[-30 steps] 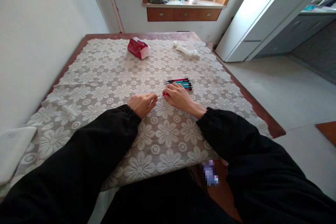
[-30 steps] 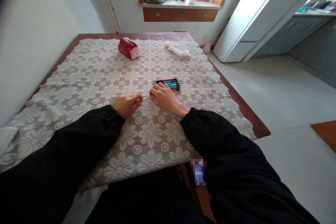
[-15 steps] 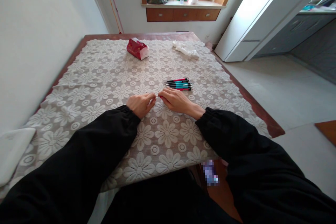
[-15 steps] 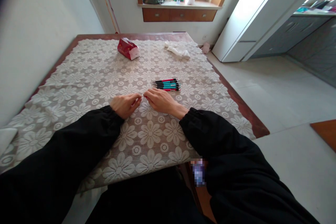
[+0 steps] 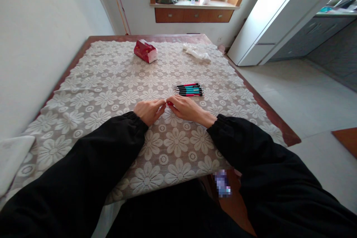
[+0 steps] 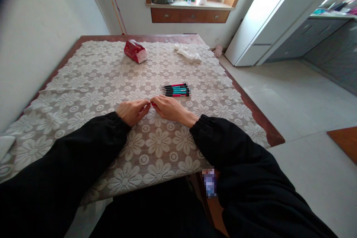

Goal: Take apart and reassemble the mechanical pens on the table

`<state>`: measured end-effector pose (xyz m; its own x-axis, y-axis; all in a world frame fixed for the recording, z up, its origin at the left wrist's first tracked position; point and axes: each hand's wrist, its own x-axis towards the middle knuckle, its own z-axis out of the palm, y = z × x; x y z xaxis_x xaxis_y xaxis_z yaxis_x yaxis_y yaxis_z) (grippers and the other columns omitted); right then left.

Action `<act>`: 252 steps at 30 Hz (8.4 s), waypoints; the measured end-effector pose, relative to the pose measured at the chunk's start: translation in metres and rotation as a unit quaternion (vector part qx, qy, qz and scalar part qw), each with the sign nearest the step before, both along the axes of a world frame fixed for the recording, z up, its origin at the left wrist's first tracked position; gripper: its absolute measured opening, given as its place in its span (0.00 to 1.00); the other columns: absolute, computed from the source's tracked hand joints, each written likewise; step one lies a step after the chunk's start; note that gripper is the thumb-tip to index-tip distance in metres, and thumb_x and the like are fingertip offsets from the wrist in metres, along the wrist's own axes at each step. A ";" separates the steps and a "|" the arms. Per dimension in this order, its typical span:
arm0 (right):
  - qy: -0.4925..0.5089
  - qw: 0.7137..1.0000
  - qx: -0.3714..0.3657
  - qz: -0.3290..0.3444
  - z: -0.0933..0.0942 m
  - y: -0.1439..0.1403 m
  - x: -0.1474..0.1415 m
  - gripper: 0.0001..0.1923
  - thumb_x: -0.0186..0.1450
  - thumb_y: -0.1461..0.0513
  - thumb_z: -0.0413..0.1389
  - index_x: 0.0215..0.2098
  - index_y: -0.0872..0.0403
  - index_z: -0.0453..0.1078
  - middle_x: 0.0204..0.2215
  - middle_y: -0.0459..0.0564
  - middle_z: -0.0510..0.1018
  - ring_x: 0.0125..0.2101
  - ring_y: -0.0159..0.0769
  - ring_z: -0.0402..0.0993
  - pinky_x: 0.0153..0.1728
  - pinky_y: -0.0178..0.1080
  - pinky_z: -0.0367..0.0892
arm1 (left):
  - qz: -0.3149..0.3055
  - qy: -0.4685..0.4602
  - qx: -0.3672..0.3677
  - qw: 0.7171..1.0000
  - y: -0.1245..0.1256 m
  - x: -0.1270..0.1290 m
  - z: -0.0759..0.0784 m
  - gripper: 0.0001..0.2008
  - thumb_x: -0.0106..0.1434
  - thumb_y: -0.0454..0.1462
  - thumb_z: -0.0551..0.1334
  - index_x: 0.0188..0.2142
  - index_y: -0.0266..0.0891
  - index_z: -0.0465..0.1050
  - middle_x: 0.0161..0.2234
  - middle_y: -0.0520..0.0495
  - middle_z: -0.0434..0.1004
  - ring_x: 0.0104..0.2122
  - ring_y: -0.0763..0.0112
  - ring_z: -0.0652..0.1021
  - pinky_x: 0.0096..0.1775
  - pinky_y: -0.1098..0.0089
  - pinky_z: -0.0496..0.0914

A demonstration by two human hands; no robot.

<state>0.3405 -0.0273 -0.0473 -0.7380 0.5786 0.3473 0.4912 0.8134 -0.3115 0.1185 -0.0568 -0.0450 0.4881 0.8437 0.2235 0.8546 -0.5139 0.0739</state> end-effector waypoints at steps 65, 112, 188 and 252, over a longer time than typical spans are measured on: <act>0.025 0.999 -0.003 -0.035 -0.001 -0.001 0.001 0.08 0.76 0.60 0.50 0.49 0.55 0.67 0.41 0.54 0.79 0.38 0.38 0.73 0.38 0.37 0.62 | -0.037 -0.161 0.028 0.986 0.008 -0.007 -0.011 0.15 0.72 0.46 0.59 0.49 0.44 0.80 0.39 0.45 0.83 0.39 0.62 0.81 0.46 0.62 0.75; -0.012 0.998 0.030 -0.044 0.003 -0.001 0.001 0.14 0.78 0.57 0.48 0.42 0.54 0.72 0.37 0.53 0.81 0.38 0.38 0.73 0.38 0.38 0.60 | -0.047 -0.133 0.021 0.990 0.006 -0.006 -0.005 0.17 0.74 0.46 0.54 0.46 0.42 0.79 0.40 0.45 0.85 0.42 0.60 0.80 0.45 0.62 0.73; -0.026 0.994 0.033 -0.102 -0.001 0.005 0.004 0.17 0.79 0.56 0.46 0.43 0.54 0.74 0.39 0.54 0.82 0.40 0.39 0.74 0.40 0.38 0.58 | 0.059 -0.119 0.030 0.991 0.006 -0.005 -0.004 0.24 0.76 0.49 0.49 0.44 0.41 0.82 0.34 0.42 0.82 0.38 0.57 0.78 0.43 0.59 0.70; -0.063 0.990 0.015 -0.122 -0.002 0.009 0.009 0.16 0.77 0.57 0.47 0.39 0.53 0.73 0.31 0.52 0.81 0.31 0.38 0.73 0.31 0.40 0.49 | 0.008 -0.161 0.011 0.987 0.012 -0.009 -0.006 0.15 0.71 0.45 0.59 0.40 0.43 0.83 0.37 0.44 0.84 0.40 0.57 0.78 0.46 0.59 0.72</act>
<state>0.3497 -0.0182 -0.0497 -0.6157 0.7362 0.2811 0.7080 0.6734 -0.2129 0.1091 -0.0453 -0.0511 0.3757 0.8440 0.3827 0.7962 -0.5053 0.3327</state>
